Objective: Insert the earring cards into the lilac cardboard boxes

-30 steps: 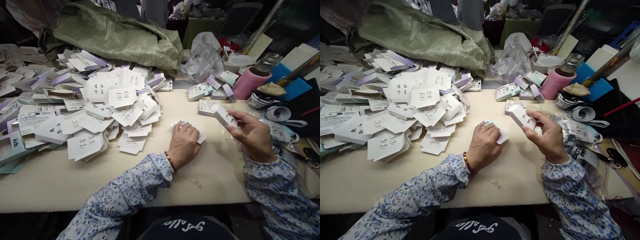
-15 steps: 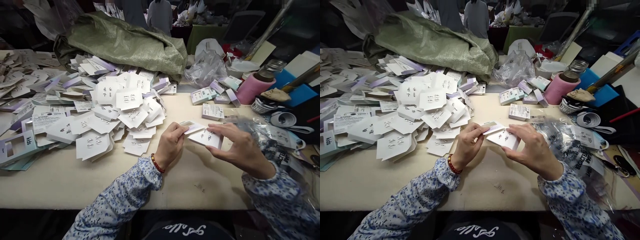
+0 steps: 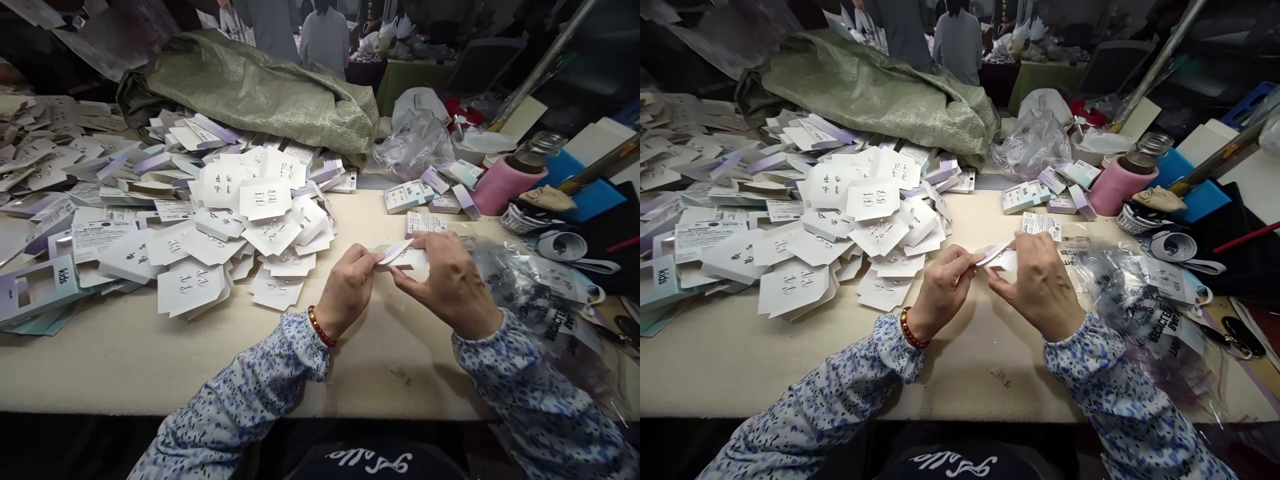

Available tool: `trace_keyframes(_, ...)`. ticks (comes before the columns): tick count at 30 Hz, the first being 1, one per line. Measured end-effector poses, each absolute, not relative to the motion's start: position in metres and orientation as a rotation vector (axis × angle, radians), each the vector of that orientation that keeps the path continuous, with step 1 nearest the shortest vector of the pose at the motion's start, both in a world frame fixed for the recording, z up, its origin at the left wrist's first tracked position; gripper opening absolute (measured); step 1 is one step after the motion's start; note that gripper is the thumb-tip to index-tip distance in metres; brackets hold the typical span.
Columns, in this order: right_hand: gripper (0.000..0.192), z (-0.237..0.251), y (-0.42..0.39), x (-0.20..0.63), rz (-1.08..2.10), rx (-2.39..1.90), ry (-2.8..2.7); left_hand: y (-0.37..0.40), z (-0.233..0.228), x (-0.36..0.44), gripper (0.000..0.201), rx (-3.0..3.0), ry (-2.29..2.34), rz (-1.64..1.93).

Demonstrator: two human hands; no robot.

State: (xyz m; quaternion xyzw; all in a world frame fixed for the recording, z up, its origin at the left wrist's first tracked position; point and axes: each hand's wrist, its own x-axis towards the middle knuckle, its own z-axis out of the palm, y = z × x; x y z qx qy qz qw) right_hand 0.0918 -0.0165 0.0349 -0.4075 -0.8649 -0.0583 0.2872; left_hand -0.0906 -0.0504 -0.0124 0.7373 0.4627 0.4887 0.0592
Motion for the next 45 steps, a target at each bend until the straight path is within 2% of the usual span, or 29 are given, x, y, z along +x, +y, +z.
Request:
trace_keyframes(9,0.035,0.034,-0.017,0.078,-0.420,-1.054,-2.279,-0.048,-0.004,-0.097,0.029,2.118,1.363,1.477)
trace_keyframes(21,0.050,0.030,-0.020,0.076,-0.622,-1.118,-2.352,-0.050,0.003,-0.096,0.026,2.054,1.339,1.464)
trace_keyframes(23,0.056,0.031,-0.018,0.078,-0.454,-1.085,-2.361,-0.049,0.006,-0.098,0.025,2.027,1.350,1.453)
trace_keyframes(25,0.061,0.031,-0.014,0.082,-0.121,-1.042,-2.264,-0.046,0.008,-0.103,0.023,1.958,1.360,1.444)
trace_keyframes(30,0.048,0.027,0.010,0.088,0.820,-1.099,-1.928,-0.035,0.009,-0.120,0.015,1.650,1.225,1.321)
trace_keyframes(33,0.046,0.021,0.020,0.083,1.192,-1.101,-1.852,-0.031,0.006,-0.126,0.013,1.545,1.202,1.297)
trace_keyframes(39,0.045,0.012,0.016,0.071,1.386,-1.107,-1.727,-0.031,-0.001,-0.122,0.020,1.483,1.161,1.321)
trace_keyframes(45,0.038,0.004,0.010,0.064,1.529,-0.999,-1.535,-0.036,-0.011,-0.108,0.024,1.061,1.110,1.304)
